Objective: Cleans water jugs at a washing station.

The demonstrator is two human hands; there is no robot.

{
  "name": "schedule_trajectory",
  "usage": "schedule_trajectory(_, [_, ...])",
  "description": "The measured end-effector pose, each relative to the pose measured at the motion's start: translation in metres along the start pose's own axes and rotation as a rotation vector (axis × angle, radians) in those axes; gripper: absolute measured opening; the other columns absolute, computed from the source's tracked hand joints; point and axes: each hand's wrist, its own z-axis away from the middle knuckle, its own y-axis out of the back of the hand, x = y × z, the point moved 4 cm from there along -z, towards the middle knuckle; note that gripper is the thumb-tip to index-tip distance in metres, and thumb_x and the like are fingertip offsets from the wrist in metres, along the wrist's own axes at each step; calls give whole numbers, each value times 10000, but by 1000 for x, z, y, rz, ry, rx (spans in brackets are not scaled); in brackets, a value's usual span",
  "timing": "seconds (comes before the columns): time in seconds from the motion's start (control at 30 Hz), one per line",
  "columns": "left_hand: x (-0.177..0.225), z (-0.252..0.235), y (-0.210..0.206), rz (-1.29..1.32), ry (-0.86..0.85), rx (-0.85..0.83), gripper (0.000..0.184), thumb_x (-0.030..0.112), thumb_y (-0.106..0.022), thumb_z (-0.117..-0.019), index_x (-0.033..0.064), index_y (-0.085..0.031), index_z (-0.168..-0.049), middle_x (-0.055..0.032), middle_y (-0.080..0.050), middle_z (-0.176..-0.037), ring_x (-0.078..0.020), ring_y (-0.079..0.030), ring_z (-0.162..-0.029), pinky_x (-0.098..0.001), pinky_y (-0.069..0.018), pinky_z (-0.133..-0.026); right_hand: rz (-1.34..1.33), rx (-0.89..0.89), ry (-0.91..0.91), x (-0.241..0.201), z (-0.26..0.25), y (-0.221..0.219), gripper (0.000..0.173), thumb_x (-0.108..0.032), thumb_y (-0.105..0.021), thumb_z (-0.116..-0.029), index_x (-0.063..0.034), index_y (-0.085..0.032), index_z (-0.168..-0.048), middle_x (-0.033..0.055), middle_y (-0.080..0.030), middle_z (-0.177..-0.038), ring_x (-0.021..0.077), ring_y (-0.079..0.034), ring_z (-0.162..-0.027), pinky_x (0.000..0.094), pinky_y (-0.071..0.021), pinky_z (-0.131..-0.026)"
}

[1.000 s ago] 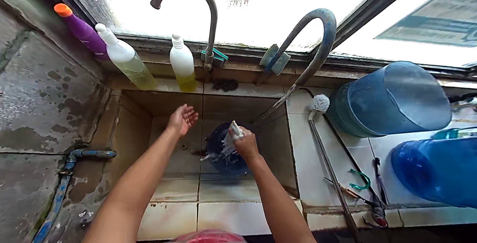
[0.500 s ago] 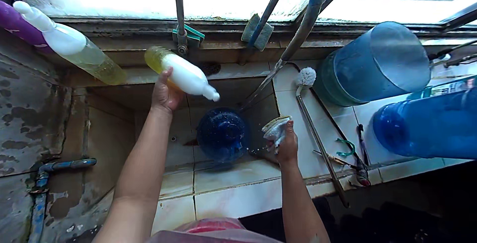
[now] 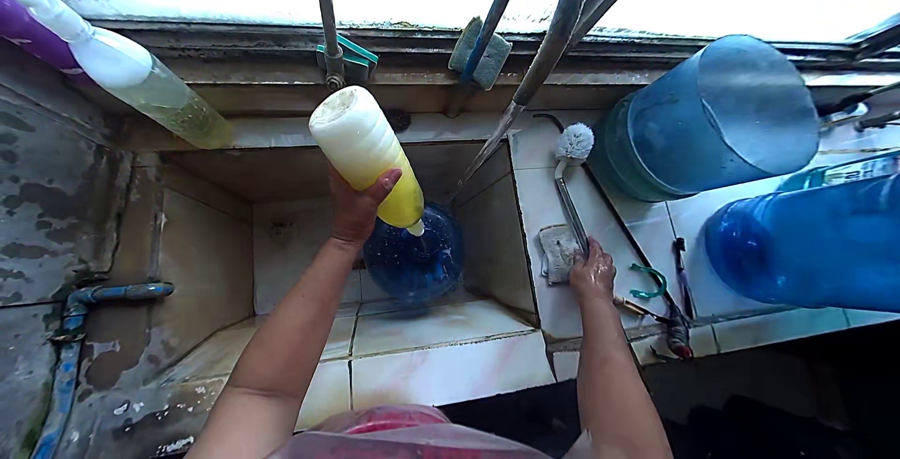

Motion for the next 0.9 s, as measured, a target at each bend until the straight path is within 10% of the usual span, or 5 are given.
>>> schedule_trajectory(0.17, [-8,-22,7,77,194,168,610,114,-751,-909,29,-387,-1391,-104,-669,-1145,-201,-698,-1041,-416,-610,-909,25,2,64,9,-9,14,450,-116,-464,-1046,-56,-510,-1490,278,-563,-1409,450,-550,-1307,598,-431,-1081])
schedule_trajectory(0.33, [-20,-101,35,354,513,141,732,666,-77,-1038,152,-434,-1417,-127,-629,-1236,-254,-643,-1102,-468,-563,-912,-200,163,320,-19,46,82,527,-337,-377,-1115,33,-525,-1460,277,-610,-1384,405,-604,-1293,536,-433,-1119])
schedule_trajectory(0.53, [-40,-160,92,619,622,489,614,624,-302,-1049,185,-336,-1478,-192,-559,-1337,-323,-658,-1104,-412,-605,-852,-246,32,554,-61,128,75,455,-369,-448,-1091,-87,-650,-1386,158,-740,-1195,282,-734,-1048,517,-573,-917])
schedule_trajectory(0.7, [-34,-129,82,435,676,481,807,744,-69,-993,185,-241,-1549,-210,-531,-1364,-335,-665,-1047,-437,-602,-811,-89,32,682,-62,156,117,463,-395,-421,-1088,-122,-675,-1363,136,-762,-1129,277,-754,-951,523,-600,-815])
schedule_trajectory(0.9, [-14,22,-79,-286,405,-518,673,406,-240,-1123,-56,-145,-1603,-252,-292,-1633,-279,-333,-1513,-423,-283,-1242,293,-74,924,-123,165,177,508,-484,-351,-1076,-213,-705,-1319,137,-734,-831,367,-711,-671,578,-533,-527])
